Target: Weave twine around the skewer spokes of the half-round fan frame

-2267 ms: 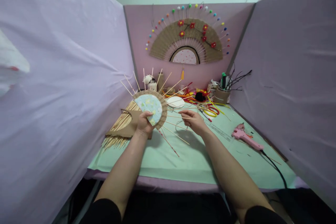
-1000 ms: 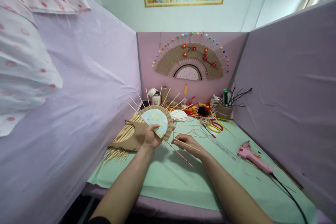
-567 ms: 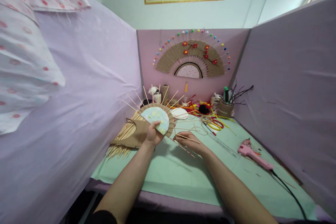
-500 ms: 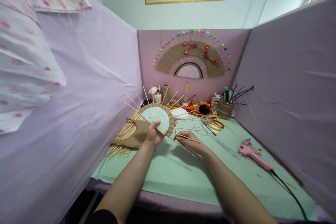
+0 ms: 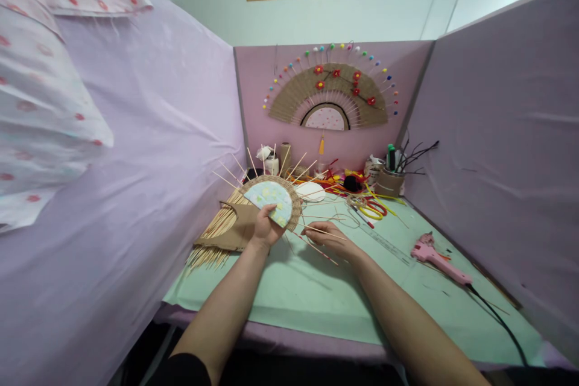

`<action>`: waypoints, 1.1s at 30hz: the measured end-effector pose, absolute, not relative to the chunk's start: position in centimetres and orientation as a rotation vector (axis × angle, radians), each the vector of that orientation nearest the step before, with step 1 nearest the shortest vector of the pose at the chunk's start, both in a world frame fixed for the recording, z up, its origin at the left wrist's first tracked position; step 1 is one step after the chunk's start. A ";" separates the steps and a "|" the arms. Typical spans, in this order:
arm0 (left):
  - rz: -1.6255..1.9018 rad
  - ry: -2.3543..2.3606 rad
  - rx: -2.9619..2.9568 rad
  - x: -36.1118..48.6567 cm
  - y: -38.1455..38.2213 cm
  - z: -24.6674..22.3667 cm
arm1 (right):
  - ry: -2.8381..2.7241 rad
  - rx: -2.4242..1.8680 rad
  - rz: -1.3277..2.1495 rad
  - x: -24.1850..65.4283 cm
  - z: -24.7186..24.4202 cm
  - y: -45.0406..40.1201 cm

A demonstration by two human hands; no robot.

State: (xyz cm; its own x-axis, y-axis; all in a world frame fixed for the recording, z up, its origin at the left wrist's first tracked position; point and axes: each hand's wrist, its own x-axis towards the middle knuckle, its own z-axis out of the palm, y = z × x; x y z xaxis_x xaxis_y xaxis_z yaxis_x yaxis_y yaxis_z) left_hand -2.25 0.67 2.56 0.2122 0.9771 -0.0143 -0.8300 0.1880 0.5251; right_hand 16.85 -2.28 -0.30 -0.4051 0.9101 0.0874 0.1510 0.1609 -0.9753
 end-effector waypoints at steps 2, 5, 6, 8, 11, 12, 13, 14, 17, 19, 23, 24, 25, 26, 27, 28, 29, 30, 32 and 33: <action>1.305 0.378 0.460 -2.3 0.6 2.5 | -1.700 -1.010 1.313 16.9 -0.6 -2.1; 1.299 0.368 0.460 -2.3 0.6 2.5 | -1.711 -1.009 1.315 17.0 -0.9 -2.0; 1.303 0.368 0.458 -2.3 0.7 2.5 | -1.716 -1.007 1.314 17.0 -0.9 -2.0; 1.308 0.373 0.452 -2.2 0.7 2.5 | -1.715 -1.007 1.311 17.0 -0.7 -2.1; 1.308 0.375 0.451 -2.2 0.8 2.4 | -1.726 -1.022 1.306 16.9 -0.2 -2.4; 1.312 0.372 0.455 -2.2 0.8 2.4 | -1.737 -1.024 1.306 16.9 0.0 -2.5; 1.318 0.370 0.462 -2.2 0.8 2.4 | -1.746 -1.023 1.306 16.8 0.2 -2.6; 1.325 0.369 0.470 -2.2 0.7 2.3 | -1.751 -1.021 1.309 16.8 0.3 -2.7; 1.360 0.375 0.506 -2.1 0.6 2.2 | -1.729 -1.028 1.307 16.6 0.5 -2.8; 1.383 0.381 0.537 -2.0 0.6 2.1 | -1.724 -1.037 1.287 16.6 0.4 -2.9; 1.348 0.364 0.605 -2.0 0.4 2.0 | -1.726 -1.031 1.280 16.6 0.4 -2.9; 1.337 0.361 0.615 -2.0 0.3 2.1 | -1.735 -1.026 1.285 16.6 0.4 -2.9; 1.330 0.358 0.621 -2.0 0.3 2.1 | -1.748 -1.020 1.290 16.7 0.4 -2.9; 1.325 0.359 0.624 -2.0 0.2 2.2 | -1.759 -1.018 1.295 16.7 0.4 -2.8; 1.321 0.360 0.625 -2.1 0.1 2.2 | -1.764 -1.022 1.301 16.7 0.4 -2.7; 1.316 0.360 0.625 -2.1 0.1 2.3 | -1.762 -1.032 1.309 16.7 0.4 -2.7; 1.310 0.358 0.625 -2.1 0.0 2.4 | -1.756 -1.045 1.316 16.7 0.3 -2.6; 1.305 0.358 0.626 -2.1 0.0 2.4 | -1.750 -1.057 1.320 16.6 0.3 -2.5; 1.298 0.363 0.624 -2.1 -0.1 2.5 | -1.745 -1.073 1.316 16.6 0.2 -2.4; 1.297 0.368 0.621 -2.1 -0.1 2.5 | -1.749 -1.073 1.312 16.7 0.2 -2.4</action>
State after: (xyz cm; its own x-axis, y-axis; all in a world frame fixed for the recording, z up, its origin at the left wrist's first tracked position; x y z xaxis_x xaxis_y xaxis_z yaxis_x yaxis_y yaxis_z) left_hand -2.13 -0.11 2.53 0.2457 0.9655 0.0868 -0.7758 0.1422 0.6148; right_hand 16.66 -2.41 0.19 -0.4190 0.9067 0.0478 0.2077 0.1470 -0.9671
